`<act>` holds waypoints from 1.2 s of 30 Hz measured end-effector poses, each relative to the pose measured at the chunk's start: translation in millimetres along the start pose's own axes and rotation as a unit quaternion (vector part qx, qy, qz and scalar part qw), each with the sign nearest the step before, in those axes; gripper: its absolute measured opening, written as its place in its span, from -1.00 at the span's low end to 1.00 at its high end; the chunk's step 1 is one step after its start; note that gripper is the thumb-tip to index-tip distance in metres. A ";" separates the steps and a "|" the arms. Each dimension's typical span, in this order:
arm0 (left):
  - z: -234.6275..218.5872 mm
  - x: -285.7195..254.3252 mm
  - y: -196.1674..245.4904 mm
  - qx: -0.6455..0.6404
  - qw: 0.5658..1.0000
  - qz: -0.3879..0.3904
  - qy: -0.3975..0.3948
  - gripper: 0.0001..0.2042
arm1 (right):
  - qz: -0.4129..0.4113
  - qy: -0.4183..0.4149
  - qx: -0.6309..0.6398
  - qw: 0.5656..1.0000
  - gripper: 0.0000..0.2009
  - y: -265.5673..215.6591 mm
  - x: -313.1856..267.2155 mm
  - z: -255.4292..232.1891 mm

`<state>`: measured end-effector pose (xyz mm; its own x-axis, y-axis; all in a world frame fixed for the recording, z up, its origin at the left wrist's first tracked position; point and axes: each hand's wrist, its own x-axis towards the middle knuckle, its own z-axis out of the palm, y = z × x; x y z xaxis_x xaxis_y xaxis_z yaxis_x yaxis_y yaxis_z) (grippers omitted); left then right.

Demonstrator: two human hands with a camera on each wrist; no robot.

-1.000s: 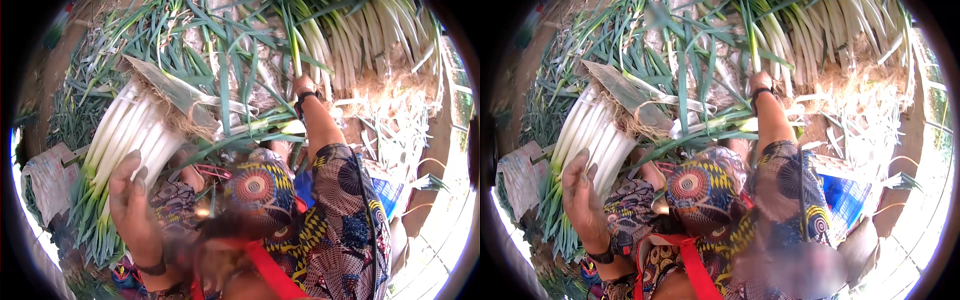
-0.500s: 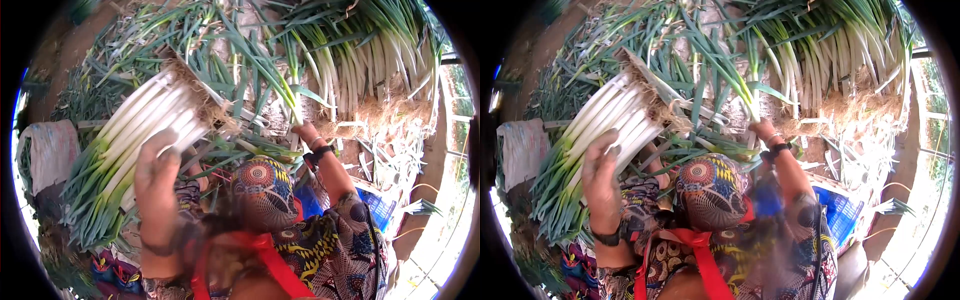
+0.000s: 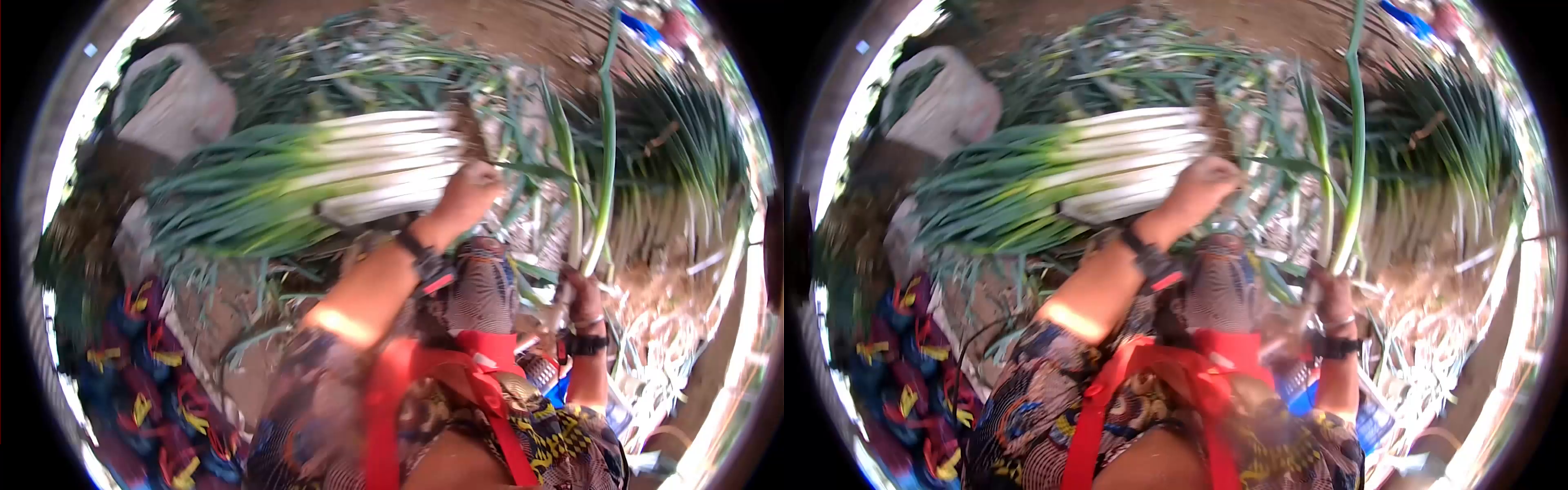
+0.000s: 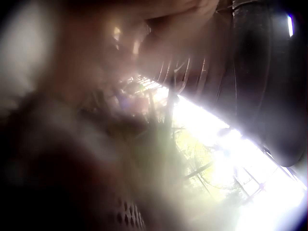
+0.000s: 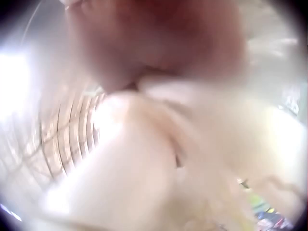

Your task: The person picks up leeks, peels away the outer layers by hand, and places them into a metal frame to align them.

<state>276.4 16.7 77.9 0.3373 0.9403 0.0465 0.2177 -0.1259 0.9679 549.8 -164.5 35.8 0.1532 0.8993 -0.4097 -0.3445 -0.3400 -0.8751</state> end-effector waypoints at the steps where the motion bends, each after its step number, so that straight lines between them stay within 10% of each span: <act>1: -1.4 -3.1 5.9 -0.025 0.998 -0.047 -0.030 -0.79 | 0.017 0.047 -0.059 0.997 -0.68 4.9 1.8 -2.8; 9: -12.7 -17.6 19.2 -0.002 0.978 -0.093 -0.186 -0.50 | -0.076 -0.121 -0.091 0.986 -0.52 -49.8 -73.3 86.8; 12: -13.5 -30.2 37.8 -0.339 0.917 -0.150 -0.145 -0.40 | -0.021 -0.154 -0.136 0.978 -0.49 -54.6 -87.1 121.2; 14: -9.9 -32.0 45.8 -0.488 0.871 0.011 -0.055 -0.73 | -0.008 -0.175 -0.202 0.964 -0.58 -36.9 -79.2 120.1; 15: -21.0 -32.8 63.7 -0.586 0.803 -0.110 -0.006 -0.86 | -0.016 -0.189 -0.238 0.953 -0.62 -26.1 -67.3 114.0; 17: -39.0 -42.3 76.0 -0.497 0.862 -0.073 0.073 -0.88 | -0.080 -0.218 -0.206 0.951 -0.68 -28.5 -63.5 122.1; 22: -87.3 -88.5 98.5 -0.519 0.845 -0.027 0.125 -0.83 | -0.261 -0.099 -0.195 0.940 -0.75 -51.4 0.7 131.2; 27: -69.0 -108.3 79.5 -0.440 0.890 0.049 0.105 -0.50 | -0.193 -0.143 -0.145 0.960 -0.59 -73.1 19.5 196.3; 30: -61.5 -123.0 80.0 -0.401 0.907 0.030 0.126 -0.53 | -0.414 -0.249 -0.390 0.784 -0.49 -47.9 33.0 233.5; 36: -113.8 -140.3 78.3 -0.561 0.798 0.057 0.213 -0.73 | -0.209 -0.390 -0.320 0.838 -0.66 -38.3 15.3 240.2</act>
<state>141.9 -89.1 175.3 -0.0976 0.9952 -0.0017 -0.8302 -0.0805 0.5516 342.9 -71.6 125.0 -0.6012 0.7980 0.0412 0.1942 0.1960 -0.9612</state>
